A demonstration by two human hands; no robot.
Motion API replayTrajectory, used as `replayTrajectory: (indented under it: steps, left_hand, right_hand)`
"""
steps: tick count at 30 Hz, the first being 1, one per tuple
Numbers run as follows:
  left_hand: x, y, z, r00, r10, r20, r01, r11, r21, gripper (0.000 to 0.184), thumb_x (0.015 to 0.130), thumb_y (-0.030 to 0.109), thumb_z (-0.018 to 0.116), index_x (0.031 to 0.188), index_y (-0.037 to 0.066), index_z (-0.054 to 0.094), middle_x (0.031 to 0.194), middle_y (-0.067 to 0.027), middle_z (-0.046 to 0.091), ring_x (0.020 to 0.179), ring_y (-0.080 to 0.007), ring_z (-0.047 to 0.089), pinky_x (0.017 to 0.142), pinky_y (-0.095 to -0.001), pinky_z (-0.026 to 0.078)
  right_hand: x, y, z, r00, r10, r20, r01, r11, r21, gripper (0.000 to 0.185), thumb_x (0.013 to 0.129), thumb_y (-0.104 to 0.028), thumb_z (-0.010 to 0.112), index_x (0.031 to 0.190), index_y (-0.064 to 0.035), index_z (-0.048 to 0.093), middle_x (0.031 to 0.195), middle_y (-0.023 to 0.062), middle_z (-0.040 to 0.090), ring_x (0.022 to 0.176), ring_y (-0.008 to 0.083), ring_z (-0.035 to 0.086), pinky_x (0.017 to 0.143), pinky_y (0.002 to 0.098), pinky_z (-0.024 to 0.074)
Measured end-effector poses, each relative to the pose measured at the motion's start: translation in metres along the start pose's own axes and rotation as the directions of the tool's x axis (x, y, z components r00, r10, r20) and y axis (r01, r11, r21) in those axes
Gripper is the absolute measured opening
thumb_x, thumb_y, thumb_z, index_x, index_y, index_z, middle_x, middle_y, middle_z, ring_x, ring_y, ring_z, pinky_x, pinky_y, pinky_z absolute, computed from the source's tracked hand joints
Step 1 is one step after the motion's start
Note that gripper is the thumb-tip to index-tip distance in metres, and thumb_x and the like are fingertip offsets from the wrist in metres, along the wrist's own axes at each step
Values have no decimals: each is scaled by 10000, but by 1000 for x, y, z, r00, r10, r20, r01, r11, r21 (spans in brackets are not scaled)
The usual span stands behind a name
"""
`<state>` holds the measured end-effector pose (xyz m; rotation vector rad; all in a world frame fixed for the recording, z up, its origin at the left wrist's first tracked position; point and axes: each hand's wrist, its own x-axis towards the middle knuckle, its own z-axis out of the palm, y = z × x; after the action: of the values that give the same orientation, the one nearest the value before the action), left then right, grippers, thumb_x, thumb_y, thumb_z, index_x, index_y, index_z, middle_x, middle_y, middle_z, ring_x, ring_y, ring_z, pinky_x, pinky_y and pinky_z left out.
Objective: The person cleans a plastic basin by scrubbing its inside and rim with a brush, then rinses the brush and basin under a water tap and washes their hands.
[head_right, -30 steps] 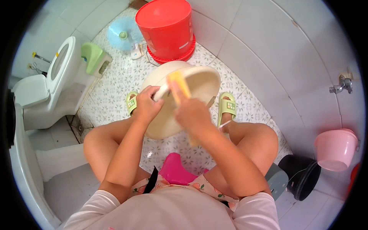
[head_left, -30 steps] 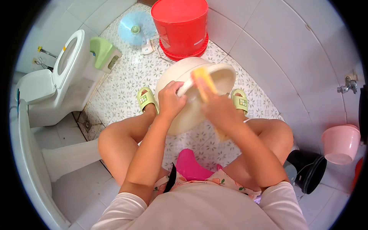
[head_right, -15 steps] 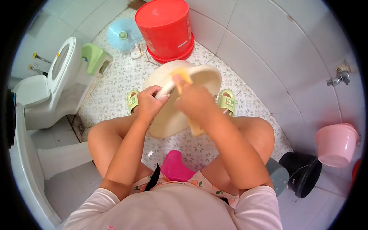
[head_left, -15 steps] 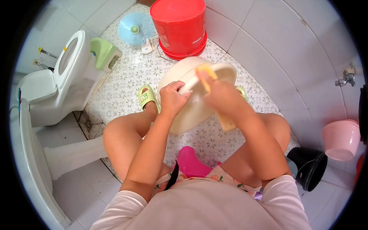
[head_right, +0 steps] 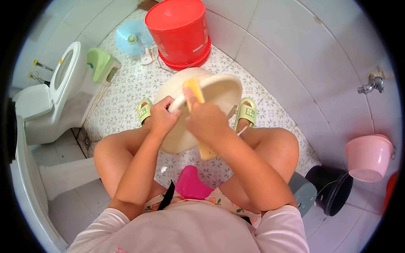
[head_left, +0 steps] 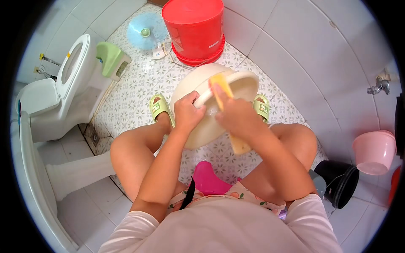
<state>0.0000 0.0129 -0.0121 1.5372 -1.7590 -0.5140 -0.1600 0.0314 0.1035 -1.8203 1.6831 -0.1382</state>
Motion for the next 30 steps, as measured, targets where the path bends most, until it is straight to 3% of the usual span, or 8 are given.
replayTrajectory:
  steps: [2, 5, 7, 13, 18, 20, 28, 30]
  left_hand:
    - [-1, -1, -1, 998, -48, 38, 48, 999, -11, 181, 621, 100, 677, 750, 17, 581, 613, -106, 595, 539, -170, 574, 545, -292, 464]
    - [-3, 5, -4, 998, -44, 34, 46, 997, -61, 199, 658, 105, 689, 814, 17, 601, 609, -88, 594, 524, -170, 559, 536, -288, 459]
    - [-3, 15, -6, 996, -69, 53, 74, 993, -94, 215, 676, 122, 689, 852, 32, 608, 662, -109, 602, 573, -223, 579, 564, -319, 466]
    - [-5, 16, -4, 998, 56, -3, -56, 988, -145, 269, 730, 89, 665, 993, 46, 628, 797, -132, 614, 659, -271, 599, 602, -339, 473]
    - [-7, 15, -4, 995, 92, -21, -94, 986, -139, 297, 724, 49, 669, 1016, 11, 623, 767, -109, 593, 621, -193, 548, 582, -276, 435]
    - [-6, 13, -6, 994, 111, -12, -112, 990, -83, 297, 721, 80, 672, 1013, 43, 629, 768, -129, 589, 631, -276, 573, 584, -337, 459]
    - [-7, 12, -9, 994, 109, 6, -108, 993, -47, 346, 715, 52, 653, 1058, 47, 618, 769, -140, 559, 645, -288, 559, 595, -354, 456]
    - [-2, 16, -9, 989, 146, -8, -146, 987, -72, 373, 708, 39, 645, 1079, 49, 611, 779, -142, 552, 648, -285, 558, 601, -354, 456]
  right_hand:
    - [-1, 5, 2, 999, -4, 49, 5, 1000, -23, 708, 712, -165, 563, 1384, -118, 346, 848, 250, 631, 761, 414, 616, 724, 472, 487]
    - [16, 36, -4, 976, -194, -97, 183, 977, -109, 694, 732, -151, 537, 1394, -150, 330, 878, 248, 632, 793, 418, 617, 744, 468, 489]
    - [19, 37, -13, 992, 122, -20, -118, 985, 126, 690, 754, -185, 485, 1411, -147, 280, 889, 269, 615, 834, 387, 618, 760, 464, 485]
    - [1, 15, -3, 999, -27, 30, 24, 997, 71, 706, 728, -164, 527, 1402, -173, 319, 879, 256, 625, 850, 395, 619, 794, 441, 481]
    - [12, 38, -6, 993, 99, -57, -92, 989, 114, 709, 728, -139, 526, 1403, -214, 321, 887, 238, 629, 855, 398, 617, 799, 443, 479]
    - [0, 21, 0, 1000, 26, 5, -26, 999, 36, 720, 717, -130, 524, 1404, -208, 321, 884, 237, 629, 842, 395, 618, 788, 446, 479]
    - [20, 42, -7, 985, 145, -95, -131, 982, 140, 710, 738, -144, 533, 1402, -270, 318, 848, 227, 637, 831, 377, 629, 785, 446, 489]
    - [8, 25, 2, 996, 84, 1, -84, 996, 34, 689, 747, -147, 528, 1400, -239, 329, 848, 221, 641, 828, 371, 632, 761, 449, 493]
